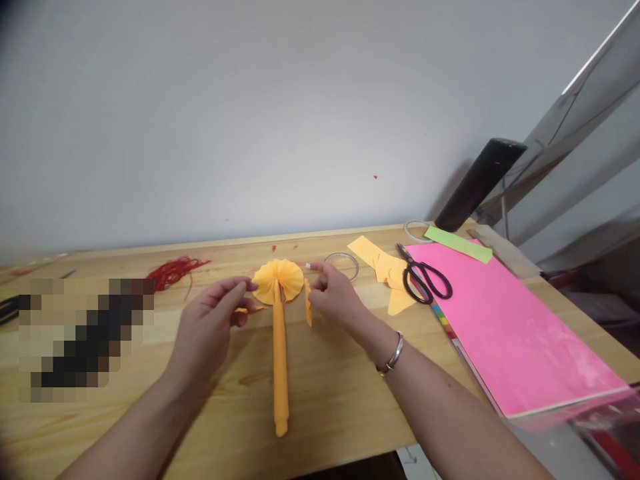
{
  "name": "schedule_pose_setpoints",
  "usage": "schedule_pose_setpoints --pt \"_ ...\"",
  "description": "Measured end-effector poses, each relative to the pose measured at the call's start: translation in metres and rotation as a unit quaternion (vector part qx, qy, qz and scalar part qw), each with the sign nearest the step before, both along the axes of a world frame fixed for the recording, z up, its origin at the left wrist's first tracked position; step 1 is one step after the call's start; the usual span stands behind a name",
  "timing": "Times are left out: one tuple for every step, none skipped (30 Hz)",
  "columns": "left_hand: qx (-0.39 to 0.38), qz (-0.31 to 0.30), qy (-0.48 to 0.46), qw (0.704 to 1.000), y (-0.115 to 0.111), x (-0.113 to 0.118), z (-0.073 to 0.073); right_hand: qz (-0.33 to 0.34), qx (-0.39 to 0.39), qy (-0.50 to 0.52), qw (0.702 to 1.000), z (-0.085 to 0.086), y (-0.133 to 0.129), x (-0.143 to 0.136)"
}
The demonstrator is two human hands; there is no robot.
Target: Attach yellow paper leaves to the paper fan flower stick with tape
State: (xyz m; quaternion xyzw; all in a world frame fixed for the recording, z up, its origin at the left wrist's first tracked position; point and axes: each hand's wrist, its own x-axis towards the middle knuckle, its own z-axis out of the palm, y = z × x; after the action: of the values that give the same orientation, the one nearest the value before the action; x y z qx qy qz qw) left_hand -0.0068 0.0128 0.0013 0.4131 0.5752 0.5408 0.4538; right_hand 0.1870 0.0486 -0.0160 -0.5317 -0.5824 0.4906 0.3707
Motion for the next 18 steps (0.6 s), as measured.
schedule_pose_setpoints --pt "0.009 0.001 0.04 0.999 0.004 -0.005 0.001 -0.006 0.017 -0.042 0.999 -0.001 0.001 0.001" --pt "0.01 0.002 0.085 0.996 0.008 -0.01 0.002 -0.009 0.033 -0.08 0.996 -0.002 0.001 0.002" --pt "0.0 -0.01 0.146 0.989 0.012 -0.016 0.002 -0.009 0.047 -0.115 0.992 -0.002 0.001 0.003" --pt "-0.004 -0.009 0.216 0.976 0.015 -0.021 0.003 -0.008 0.056 -0.147 0.988 -0.002 0.0 0.003" --pt "-0.002 -0.011 0.281 0.96 0.018 -0.025 0.003 -0.007 0.06 -0.176 0.982 -0.001 -0.001 0.004" --pt "-0.001 -0.016 0.346 0.938 0.02 -0.03 0.004 -0.004 0.06 -0.202 0.977 0.0 -0.002 0.004" --pt "-0.005 -0.028 0.404 0.914 0.022 -0.034 0.004 -0.001 0.057 -0.225 0.973 0.001 -0.003 0.003" --pt "-0.016 -0.044 0.453 0.89 0.023 -0.037 0.005 0.004 0.052 -0.246 0.968 0.002 -0.004 0.003" --pt "-0.033 -0.066 0.492 0.867 0.024 -0.04 0.006 0.008 0.047 -0.265 0.963 0.003 -0.005 0.003" --pt "-0.051 -0.091 0.522 0.847 0.024 -0.042 0.007 0.01 0.044 -0.283 0.958 0.004 -0.006 0.002" --pt "-0.065 -0.117 0.539 0.831 0.025 -0.043 0.008 0.01 0.042 -0.299 0.953 0.005 -0.006 0.002" --pt "-0.075 -0.141 0.548 0.821 0.025 -0.044 0.009 0.006 0.042 -0.314 0.949 0.006 -0.007 0.001" --pt "-0.079 -0.16 0.55 0.816 0.025 -0.045 0.009 -0.002 0.046 -0.324 0.945 0.006 -0.007 0.001" --pt "-0.076 -0.173 0.55 0.813 0.024 -0.045 0.01 -0.012 0.054 -0.33 0.942 0.006 -0.008 0.0" --pt "-0.07 -0.183 0.551 0.811 0.024 -0.044 0.009 -0.023 0.067 -0.33 0.941 0.007 -0.008 -0.001" --pt "-0.063 -0.19 0.555 0.807 0.024 -0.044 0.008 -0.035 0.085 -0.326 0.941 0.007 -0.009 -0.002" --pt "-0.058 -0.195 0.564 0.8 0.023 -0.044 0.007 -0.045 0.104 -0.319 0.941 0.007 -0.009 -0.002" --pt "-0.056 -0.199 0.576 0.791 0.022 -0.044 0.006 -0.054 0.124 -0.311 0.941 0.008 -0.01 -0.003"
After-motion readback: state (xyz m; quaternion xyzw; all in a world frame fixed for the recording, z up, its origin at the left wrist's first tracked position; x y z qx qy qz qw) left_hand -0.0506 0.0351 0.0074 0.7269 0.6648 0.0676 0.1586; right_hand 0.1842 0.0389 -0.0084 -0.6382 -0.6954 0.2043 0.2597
